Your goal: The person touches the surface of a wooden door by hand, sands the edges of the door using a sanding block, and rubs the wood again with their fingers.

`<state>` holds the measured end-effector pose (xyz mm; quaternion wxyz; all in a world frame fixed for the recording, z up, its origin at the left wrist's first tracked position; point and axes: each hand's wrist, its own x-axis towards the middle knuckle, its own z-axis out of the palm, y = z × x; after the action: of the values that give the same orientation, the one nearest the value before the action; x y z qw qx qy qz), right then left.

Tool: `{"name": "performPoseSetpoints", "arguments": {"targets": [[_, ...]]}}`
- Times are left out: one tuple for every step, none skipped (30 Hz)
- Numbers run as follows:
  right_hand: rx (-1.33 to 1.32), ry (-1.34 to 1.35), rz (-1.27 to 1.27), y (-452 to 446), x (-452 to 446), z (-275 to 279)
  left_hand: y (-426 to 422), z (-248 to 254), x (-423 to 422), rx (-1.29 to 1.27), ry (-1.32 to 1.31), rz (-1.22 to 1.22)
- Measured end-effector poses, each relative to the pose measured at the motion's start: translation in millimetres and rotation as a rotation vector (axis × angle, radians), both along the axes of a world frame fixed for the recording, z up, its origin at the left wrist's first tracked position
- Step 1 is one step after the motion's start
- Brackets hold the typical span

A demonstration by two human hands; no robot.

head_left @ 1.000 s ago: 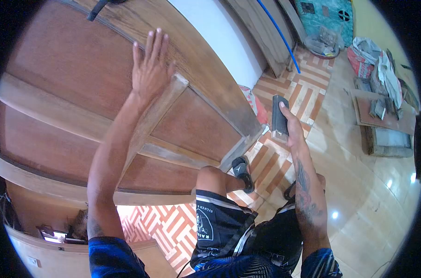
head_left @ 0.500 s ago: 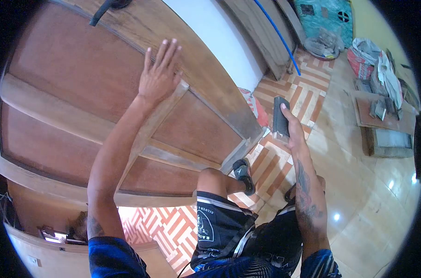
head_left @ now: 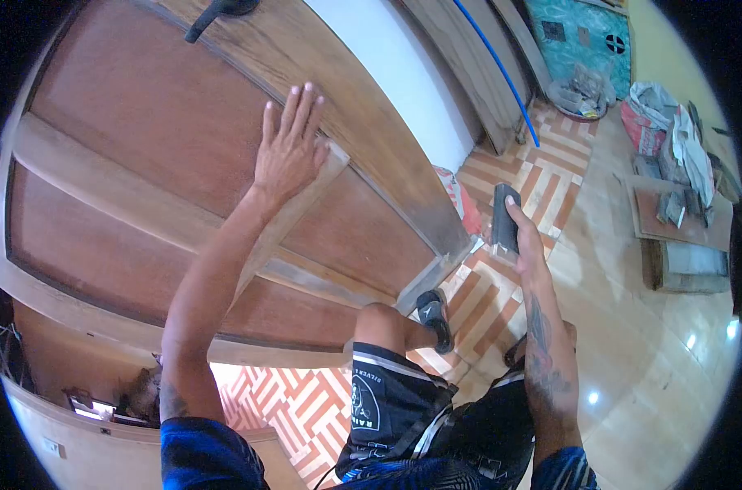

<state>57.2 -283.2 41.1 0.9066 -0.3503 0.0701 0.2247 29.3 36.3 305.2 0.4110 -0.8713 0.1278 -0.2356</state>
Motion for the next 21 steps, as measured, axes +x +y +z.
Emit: {"name": "performPoseSetpoints", "arguments": {"targets": [[0.015,-0.014,0.004,0,2,-2,0,-3,-2,0.006,0.013,0.010],[0.030,-0.025,0.008,-1,4,-8,1,-5,-3,0.020,0.021,0.029],[0.043,-0.035,0.013,-1,4,-9,0,-7,-6,0.022,0.036,0.039],[0.042,-0.034,0.014,0,6,-9,-1,-9,-8,0.023,0.052,0.050],[0.041,-0.033,0.016,1,7,-11,-1,-11,-10,0.023,0.070,0.060],[0.037,-0.029,0.018,1,7,-10,-1,-14,-12,0.023,0.093,0.061],[0.030,-0.028,0.025,0,5,-12,0,-21,-13,0.019,0.128,0.056],[0.022,-0.026,0.033,0,5,-13,-1,-27,-15,0.013,0.162,0.052],[0.015,-0.028,0.039,2,8,-13,-2,-32,-18,0.000,0.162,0.060],[0.056,-0.051,0.027,8,11,-15,-5,-39,-21,-0.017,0.174,0.061],[0.063,-0.050,0.035,6,10,-22,-12,-54,-25,-0.043,0.203,0.055],[0.066,-0.053,0.045,6,8,-19,-20,-69,-29,-0.139,0.206,0.071],[0.072,-0.063,0.052,5,7,-17,-29,-82,-31,-0.231,0.204,0.086],[0.059,-0.059,0.049,2,3,-16,-36,-94,-35,-0.317,0.202,0.109],[0.052,-0.069,0.048,1,3,-10,-43,-109,-36,-0.445,0.225,0.087],[0.047,-0.079,0.050,-1,2,-4,-51,-130,-38,-0.573,0.247,0.069],[0.052,-0.089,0.038,-1,-2,2,-60,-149,-41,-0.700,0.267,0.055],[0.056,-0.103,0.029,-2,-3,8,-71,-165,-42,-0.887,0.340,0.025],[0.059,-0.117,0.020,-1,-5,10,-87,-180,-44,-1.075,0.411,-0.005],[0.122,-0.089,0.061,1,-4,7,-109,-185,-48,-1.240,0.445,-0.063],[0.097,-0.067,0.068,1,-6,8,-132,-184,-53,-1.405,0.480,-0.120]]}}
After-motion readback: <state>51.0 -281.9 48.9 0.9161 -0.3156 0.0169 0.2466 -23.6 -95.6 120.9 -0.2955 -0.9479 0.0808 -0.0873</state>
